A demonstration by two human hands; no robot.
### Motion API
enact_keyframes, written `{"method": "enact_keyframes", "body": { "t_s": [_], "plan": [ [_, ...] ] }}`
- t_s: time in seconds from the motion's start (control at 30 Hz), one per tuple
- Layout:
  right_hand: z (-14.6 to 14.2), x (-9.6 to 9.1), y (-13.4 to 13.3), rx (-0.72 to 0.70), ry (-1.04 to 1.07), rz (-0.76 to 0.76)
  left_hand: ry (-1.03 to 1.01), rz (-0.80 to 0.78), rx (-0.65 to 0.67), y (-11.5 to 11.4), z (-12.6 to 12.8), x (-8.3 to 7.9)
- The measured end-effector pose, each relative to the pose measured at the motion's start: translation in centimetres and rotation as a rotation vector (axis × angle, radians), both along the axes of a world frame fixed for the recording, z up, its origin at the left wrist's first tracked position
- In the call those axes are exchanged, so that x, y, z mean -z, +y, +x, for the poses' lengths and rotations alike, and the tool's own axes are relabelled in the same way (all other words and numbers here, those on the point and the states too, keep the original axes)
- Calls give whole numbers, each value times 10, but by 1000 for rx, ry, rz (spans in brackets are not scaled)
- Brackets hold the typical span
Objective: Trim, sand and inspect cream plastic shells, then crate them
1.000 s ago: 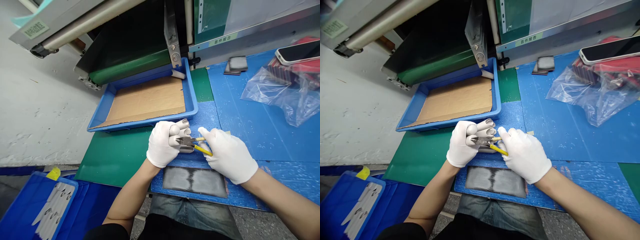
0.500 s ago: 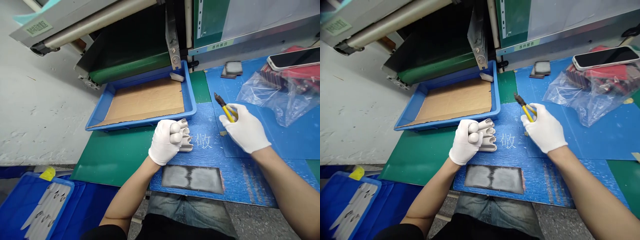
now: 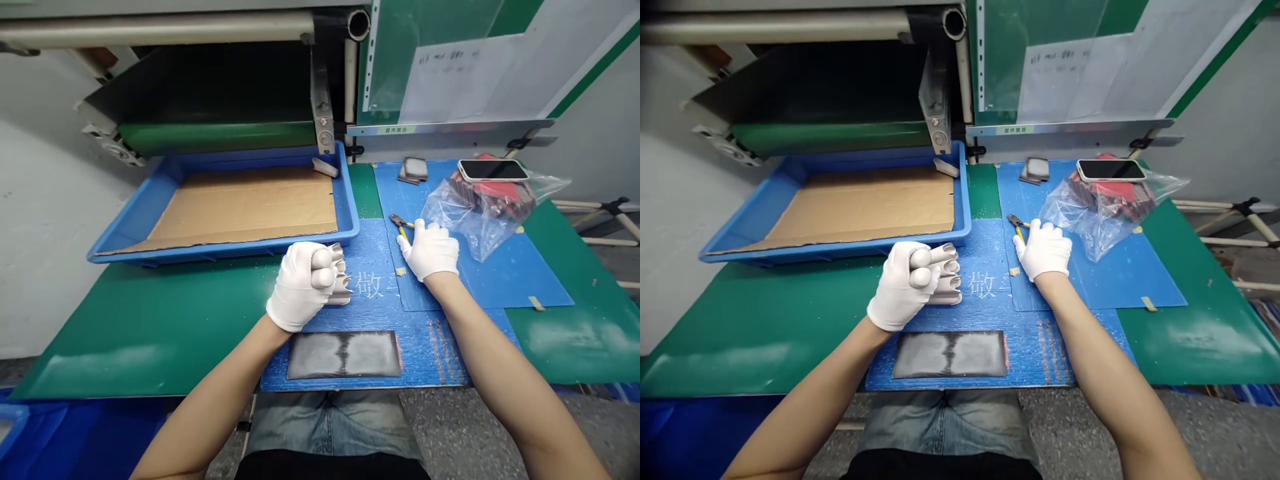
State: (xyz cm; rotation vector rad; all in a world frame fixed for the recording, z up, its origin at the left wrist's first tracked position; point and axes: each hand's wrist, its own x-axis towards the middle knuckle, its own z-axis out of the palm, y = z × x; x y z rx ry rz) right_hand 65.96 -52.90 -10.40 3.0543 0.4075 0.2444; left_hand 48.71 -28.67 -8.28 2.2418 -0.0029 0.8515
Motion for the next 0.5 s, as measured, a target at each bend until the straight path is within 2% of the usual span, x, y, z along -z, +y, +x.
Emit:
{"method": "enact_keyframes", "body": {
  "t_s": [0.07,0.13,0.17,0.23,0.3,0.33,0.4,0.43,0.5],
  "plan": [
    [0,-3,-2,4,-39,26,-54,-5,18,-4,-4,-7],
    [-6,-9,-2,-15,-127,119,-87,-83,47,-8,-10,-14],
    [-12,-13,-2,-51,-170,207,-99,-134,61,-10,-13,-17],
    [-32,-20,3,-189,-170,476,-151,-206,83,-14,-16,-20],
    [-61,-26,10,-402,28,795,-238,-244,96,-17,-16,-18],
    [-76,-28,15,-546,195,887,-267,-262,101,-18,-14,-15],
    [-104,-30,24,-854,483,926,-254,-308,118,-23,-12,-8],
    [-115,-30,28,-948,611,919,-225,-352,133,-26,-12,-4],
    [-131,-29,34,-963,864,942,-160,-431,178,-34,-13,2]
  ]
}}
